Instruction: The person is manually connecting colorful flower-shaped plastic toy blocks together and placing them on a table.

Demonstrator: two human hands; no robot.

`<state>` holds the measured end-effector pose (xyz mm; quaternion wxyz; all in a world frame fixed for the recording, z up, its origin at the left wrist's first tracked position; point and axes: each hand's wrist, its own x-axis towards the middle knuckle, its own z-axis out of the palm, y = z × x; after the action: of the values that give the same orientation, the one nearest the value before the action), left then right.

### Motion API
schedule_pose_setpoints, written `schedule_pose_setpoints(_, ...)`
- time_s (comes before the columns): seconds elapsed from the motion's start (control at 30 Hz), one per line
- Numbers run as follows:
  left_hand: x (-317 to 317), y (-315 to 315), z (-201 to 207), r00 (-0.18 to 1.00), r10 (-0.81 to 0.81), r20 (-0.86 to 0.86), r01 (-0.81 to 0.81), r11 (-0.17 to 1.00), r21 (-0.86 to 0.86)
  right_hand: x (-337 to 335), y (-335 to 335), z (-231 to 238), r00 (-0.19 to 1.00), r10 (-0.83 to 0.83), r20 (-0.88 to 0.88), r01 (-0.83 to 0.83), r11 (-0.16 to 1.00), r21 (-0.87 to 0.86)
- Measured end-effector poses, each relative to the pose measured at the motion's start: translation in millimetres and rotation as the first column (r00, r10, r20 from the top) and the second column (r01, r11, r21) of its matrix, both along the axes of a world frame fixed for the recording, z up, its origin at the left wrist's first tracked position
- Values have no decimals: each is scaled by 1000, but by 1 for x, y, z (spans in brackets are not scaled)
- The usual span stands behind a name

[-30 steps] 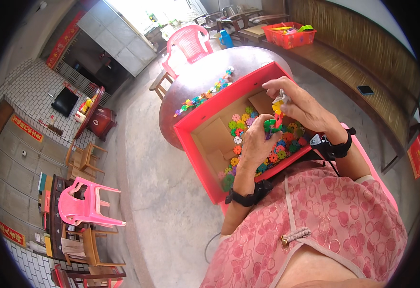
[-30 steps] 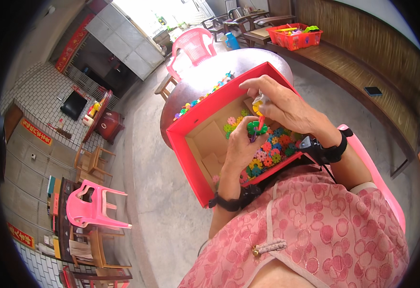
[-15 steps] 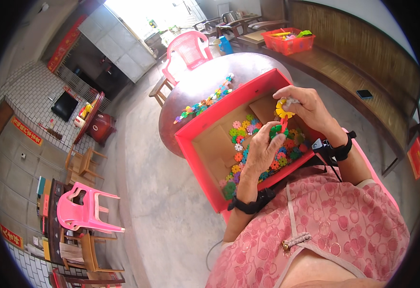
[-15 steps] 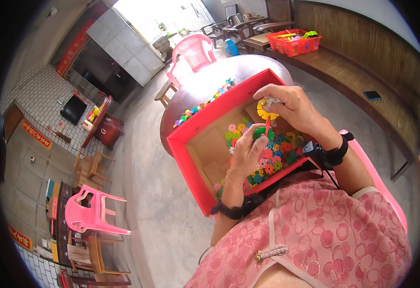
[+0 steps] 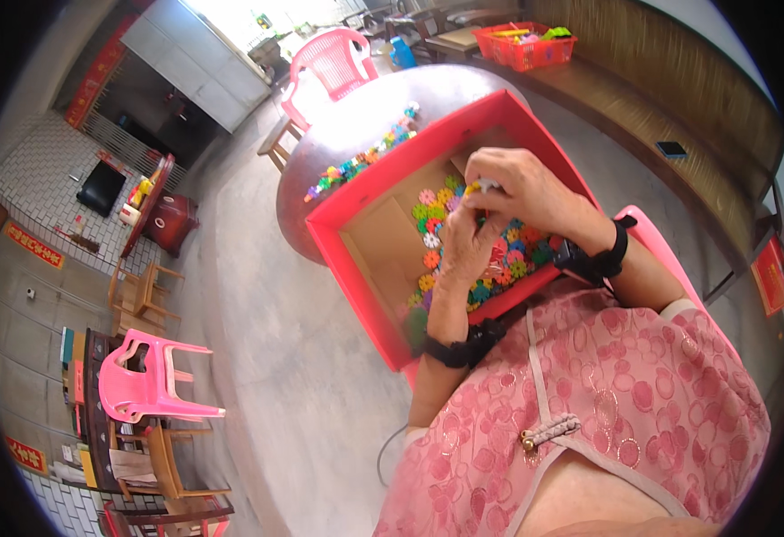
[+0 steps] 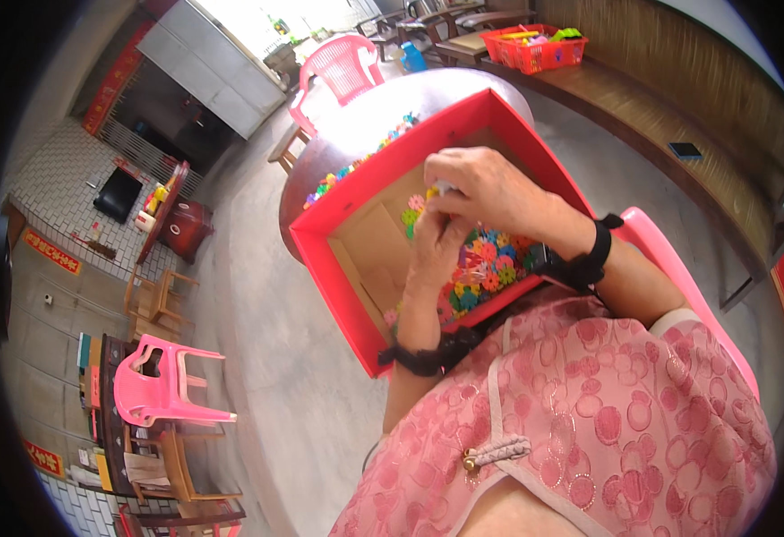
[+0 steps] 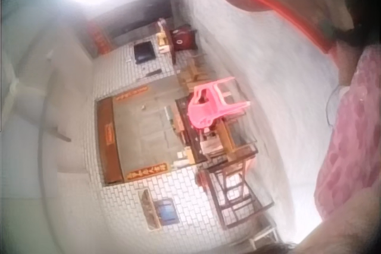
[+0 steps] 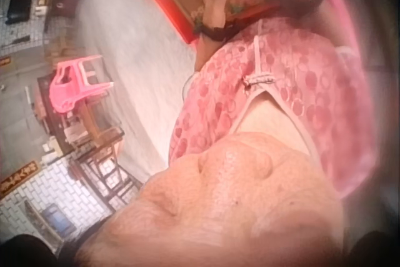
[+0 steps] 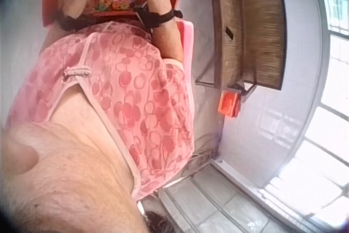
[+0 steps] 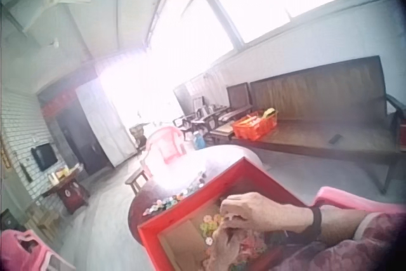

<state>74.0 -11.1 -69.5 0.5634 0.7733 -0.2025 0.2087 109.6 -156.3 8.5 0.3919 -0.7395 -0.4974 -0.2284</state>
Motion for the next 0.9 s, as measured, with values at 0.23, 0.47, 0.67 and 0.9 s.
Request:
schedule_pose_setpoints(0.23,-9,-5,21,982,-121,-142,102,985,-137,14,-5,-2,826,201,-526,-46,955,294)
schedule_pose_setpoints(0.47,-10,-2,20,990,38,-135,-77,951,-298,26,-19,-4,731,227,-644,74,911,405)
schedule_pose_setpoints(0.67,-14,-8,30,985,158,-67,-171,930,-324,50,-23,-47,936,-284,-210,272,959,-81)
schedule_pose_setpoints(0.9,-10,-2,21,992,20,-126,-72,903,-423,24,-13,-24,877,58,-478,-20,996,83)
